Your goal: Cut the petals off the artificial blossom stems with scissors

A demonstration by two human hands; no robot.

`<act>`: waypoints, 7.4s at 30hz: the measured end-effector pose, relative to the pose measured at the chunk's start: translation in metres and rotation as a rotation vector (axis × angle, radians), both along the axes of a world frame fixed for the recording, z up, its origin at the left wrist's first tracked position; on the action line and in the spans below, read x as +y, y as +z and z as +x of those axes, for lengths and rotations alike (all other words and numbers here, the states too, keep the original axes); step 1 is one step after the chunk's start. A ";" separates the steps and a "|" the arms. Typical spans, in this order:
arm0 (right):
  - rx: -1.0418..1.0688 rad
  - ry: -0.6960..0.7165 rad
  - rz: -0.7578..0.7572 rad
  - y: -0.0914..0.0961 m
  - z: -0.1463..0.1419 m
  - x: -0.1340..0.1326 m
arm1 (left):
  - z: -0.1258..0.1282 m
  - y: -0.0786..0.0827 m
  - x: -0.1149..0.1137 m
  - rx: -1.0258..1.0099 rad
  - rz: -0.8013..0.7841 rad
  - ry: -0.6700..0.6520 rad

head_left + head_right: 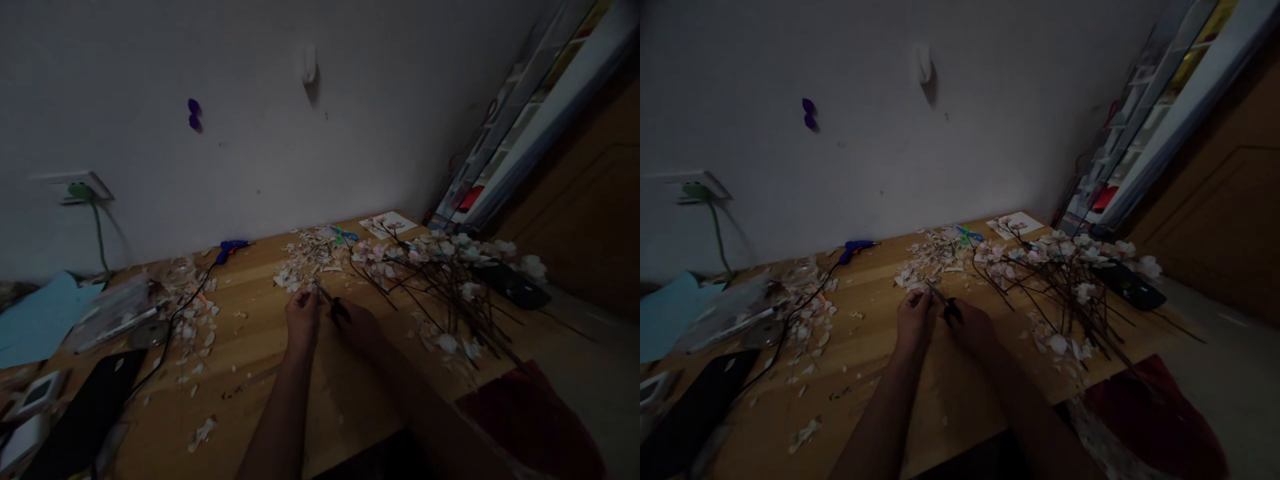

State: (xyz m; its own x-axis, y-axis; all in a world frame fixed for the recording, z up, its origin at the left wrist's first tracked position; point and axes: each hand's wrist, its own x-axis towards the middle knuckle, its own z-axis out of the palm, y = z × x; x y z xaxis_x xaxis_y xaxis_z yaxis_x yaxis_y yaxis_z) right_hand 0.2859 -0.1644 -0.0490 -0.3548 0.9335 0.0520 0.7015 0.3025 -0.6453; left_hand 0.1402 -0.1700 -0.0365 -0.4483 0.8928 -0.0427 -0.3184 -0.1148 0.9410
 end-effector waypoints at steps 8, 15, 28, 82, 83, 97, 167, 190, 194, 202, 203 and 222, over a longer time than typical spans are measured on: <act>-0.020 -0.022 -0.030 0.005 -0.002 -0.002 | -0.012 0.011 -0.002 0.096 0.021 -0.063; 0.000 -0.010 -0.014 0.007 -0.001 -0.004 | -0.019 0.015 -0.002 0.109 0.006 -0.132; -0.035 -0.002 0.004 0.005 -0.001 -0.004 | -0.025 0.019 -0.004 0.234 0.033 -0.161; -0.054 -0.009 0.056 0.004 -0.001 -0.004 | -0.002 -0.006 0.001 -0.169 0.039 -0.114; -0.053 -0.010 0.056 0.004 -0.001 -0.004 | -0.005 -0.004 0.001 -0.087 0.037 -0.113; -0.073 -0.018 0.024 0.006 -0.002 -0.004 | 0.000 -0.006 0.001 -0.283 0.057 -0.119; -0.033 -0.009 0.077 0.000 0.001 -0.004 | -0.011 0.002 -0.001 -0.010 -0.003 -0.083; -0.074 -0.017 0.124 0.004 -0.004 -0.007 | 0.004 -0.019 0.005 -0.239 0.030 0.005; -0.077 -0.016 0.100 0.004 -0.004 -0.006 | 0.002 -0.019 0.004 -0.204 0.026 0.014; -0.081 -0.015 0.078 0.004 -0.002 -0.006 | 0.001 -0.005 0.000 -0.192 -0.003 0.007; -0.075 -0.020 0.073 0.004 -0.001 -0.006 | 0.000 -0.003 -0.001 -0.180 -0.005 0.004; 0.618 -0.060 -0.074 -0.008 0.001 0.006 | 0.002 -0.005 -0.010 0.330 0.047 -0.005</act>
